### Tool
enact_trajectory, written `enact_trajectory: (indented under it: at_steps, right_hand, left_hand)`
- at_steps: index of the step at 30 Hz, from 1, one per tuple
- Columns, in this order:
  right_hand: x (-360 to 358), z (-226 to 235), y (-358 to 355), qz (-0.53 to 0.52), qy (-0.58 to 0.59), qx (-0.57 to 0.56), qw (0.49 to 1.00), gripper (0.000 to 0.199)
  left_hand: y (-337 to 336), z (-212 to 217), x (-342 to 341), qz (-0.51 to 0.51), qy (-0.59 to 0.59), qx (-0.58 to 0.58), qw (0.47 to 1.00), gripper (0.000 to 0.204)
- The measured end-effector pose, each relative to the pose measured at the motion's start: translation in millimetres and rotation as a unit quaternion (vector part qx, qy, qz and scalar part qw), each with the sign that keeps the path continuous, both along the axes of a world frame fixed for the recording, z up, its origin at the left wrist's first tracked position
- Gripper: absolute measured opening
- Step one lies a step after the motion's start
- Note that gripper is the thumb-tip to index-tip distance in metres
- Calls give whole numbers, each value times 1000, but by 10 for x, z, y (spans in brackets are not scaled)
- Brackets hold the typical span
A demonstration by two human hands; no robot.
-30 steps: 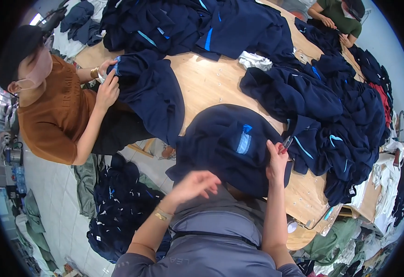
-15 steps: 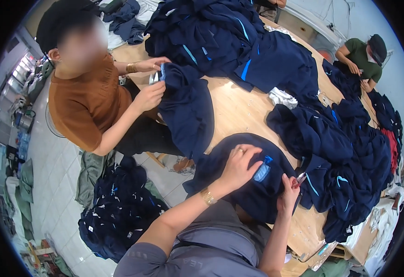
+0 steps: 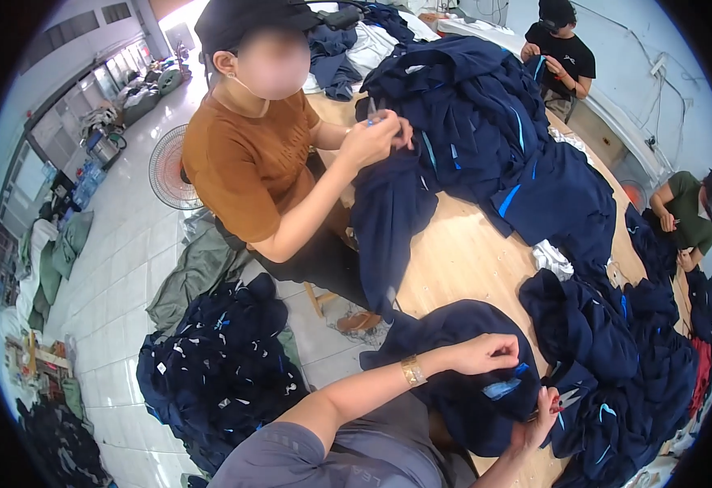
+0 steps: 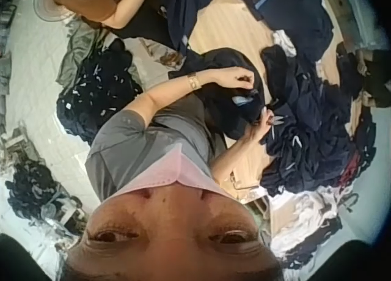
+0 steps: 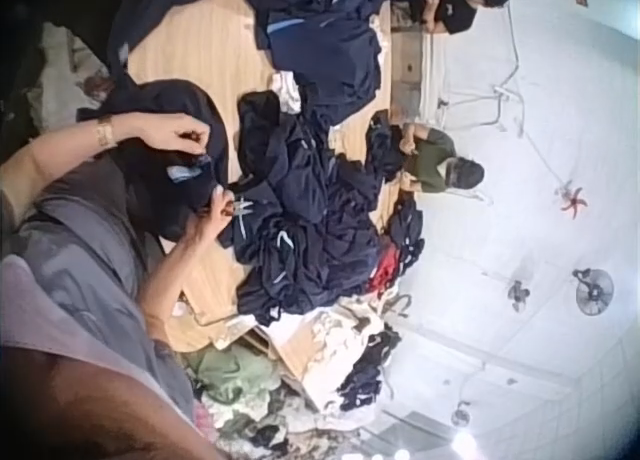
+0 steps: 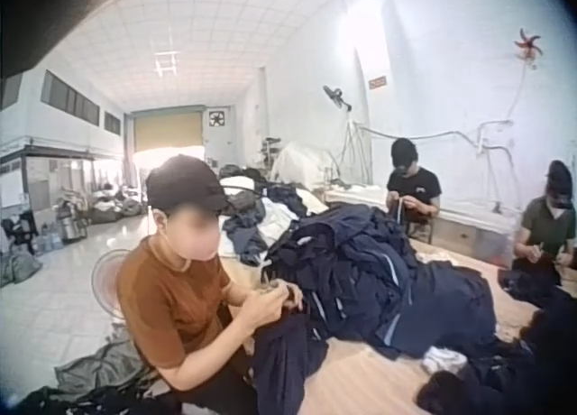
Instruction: Trimming excess threads and loose ends from blue athletic garments using thread snips in a workshop setting.
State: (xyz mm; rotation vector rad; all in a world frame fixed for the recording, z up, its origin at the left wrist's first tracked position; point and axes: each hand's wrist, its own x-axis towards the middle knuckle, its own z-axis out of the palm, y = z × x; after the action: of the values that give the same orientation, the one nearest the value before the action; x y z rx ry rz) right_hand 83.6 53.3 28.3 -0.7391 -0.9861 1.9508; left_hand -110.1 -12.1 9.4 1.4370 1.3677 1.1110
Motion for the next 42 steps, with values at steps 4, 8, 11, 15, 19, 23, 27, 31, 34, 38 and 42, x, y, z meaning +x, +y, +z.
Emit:
enact_trajectory:
  at_steps: [4, 8, 11, 15, 19, 23, 27, 31, 34, 38, 42]
  right_hand:
    - [44, -45, 26, -34, -23, -2, 999, 27]
    - [33, -208, 40, -40, -76, 38, 996, 29]
    - [-105, -264, 19, -51, -91, 43, 994, 39]
    - [-242, -256, -15, -70, -141, 43, 987, 39]
    - [-151, -314, -23, -93, -130, 46, 986, 37]
    - [-97, -319, -44, -102, -151, 50, 982, 38]
    - [-106, -257, -103, -99, -154, 54, 982, 38]
    - [-113, -235, -131, -91, -160, 64, 981, 38]
    - [-98, -270, -117, -86, -175, 74, 978, 39]
    - [-111, -291, -127, -104, -239, 143, 955, 35]
    - [-169, -107, -192, -160, -409, 382, 813, 30]
  left_hand:
    - [-162, 23, -79, 114, -290, 100, 945, 10]
    - [-222, -80, -100, 182, -264, 68, 945, 9]
    - [-327, -19, -176, 238, -219, 25, 946, 9]
    - [-362, -37, -248, 264, -259, 7, 929, 8]
    - [-305, -10, -212, 235, -266, 12, 935, 7]
    - [-279, -15, -170, 214, -263, 10, 941, 7]
    - [-300, -51, -150, 208, -255, 17, 944, 12]
    - [-315, -19, -100, 199, -295, 1, 934, 17]
    - [-322, -33, -89, 184, -304, -13, 934, 17]
    - [-299, -9, -69, 181, -307, -21, 934, 17]
    - [-293, 69, -10, 217, -334, -47, 916, 15]
